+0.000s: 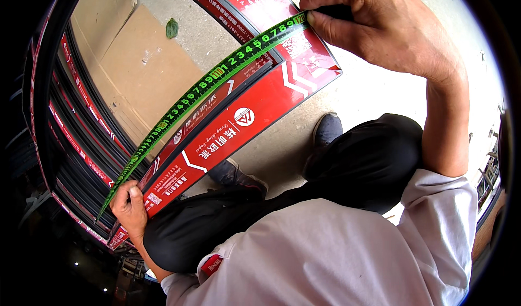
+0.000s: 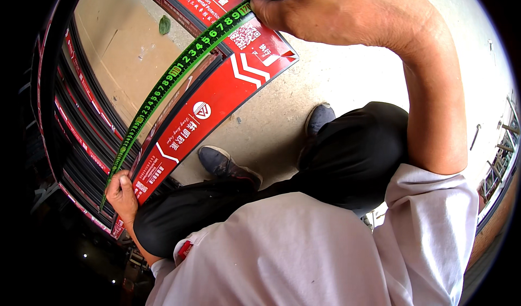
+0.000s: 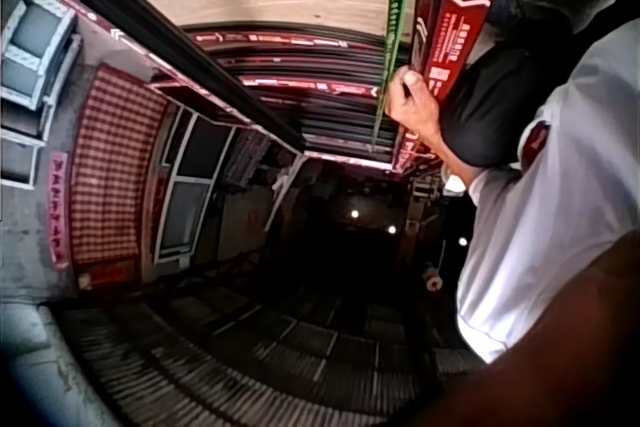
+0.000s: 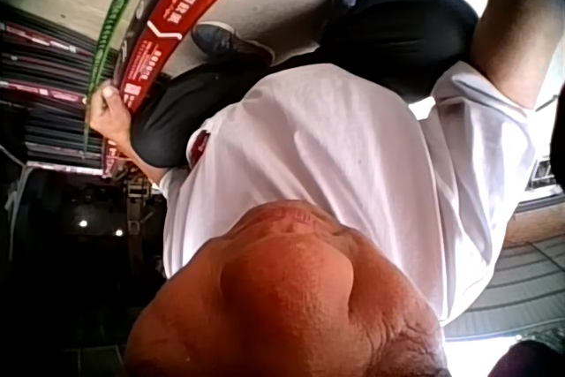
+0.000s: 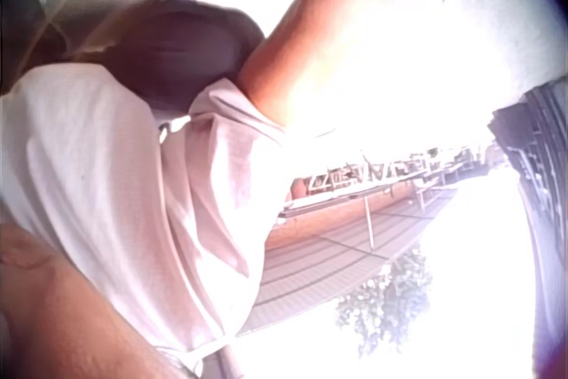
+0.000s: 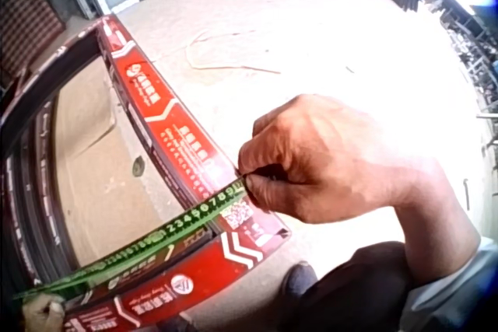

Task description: The person uses a green tape measure to measure a long metal rod and then measures the sides and diagonals of a red window frame on the floor. The person adjusts the tape measure multiple times to record different dimensions.

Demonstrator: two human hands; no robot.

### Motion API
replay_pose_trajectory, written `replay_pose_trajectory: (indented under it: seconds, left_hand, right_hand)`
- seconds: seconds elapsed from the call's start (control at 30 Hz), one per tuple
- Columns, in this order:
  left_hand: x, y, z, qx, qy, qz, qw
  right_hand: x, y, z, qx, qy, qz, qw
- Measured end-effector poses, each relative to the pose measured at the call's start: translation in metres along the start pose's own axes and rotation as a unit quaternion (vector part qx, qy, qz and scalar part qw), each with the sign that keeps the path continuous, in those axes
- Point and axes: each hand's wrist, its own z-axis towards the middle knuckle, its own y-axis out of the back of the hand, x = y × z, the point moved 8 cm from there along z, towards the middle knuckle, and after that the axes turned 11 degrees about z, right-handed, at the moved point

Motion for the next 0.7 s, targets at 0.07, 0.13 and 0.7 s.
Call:
replay_pose_trajectory:
  seconds: [0.07, 0.13, 0.7]
  left_hand:
    - [0.002, 0.000, -0.001, -0.004, -0.001, 0.005, 1.000]
    - [0.001, 0.002, -0.001, -0.010, -0.006, 0.010, 1.000]
    - [-0.010, 0.007, -0.003, -0.050, -0.042, 0.022, 0.998]
  right_hand:
    - [0.001, 0.000, 0.000, -0.006, -0.004, -0.003, 1.000]
    - [0.003, 0.001, 0.001, -0.007, -0.001, 0.001, 1.000]
    - [-0.007, -0.001, 0.000, 0.021, 0.000, 0.048, 0.999]
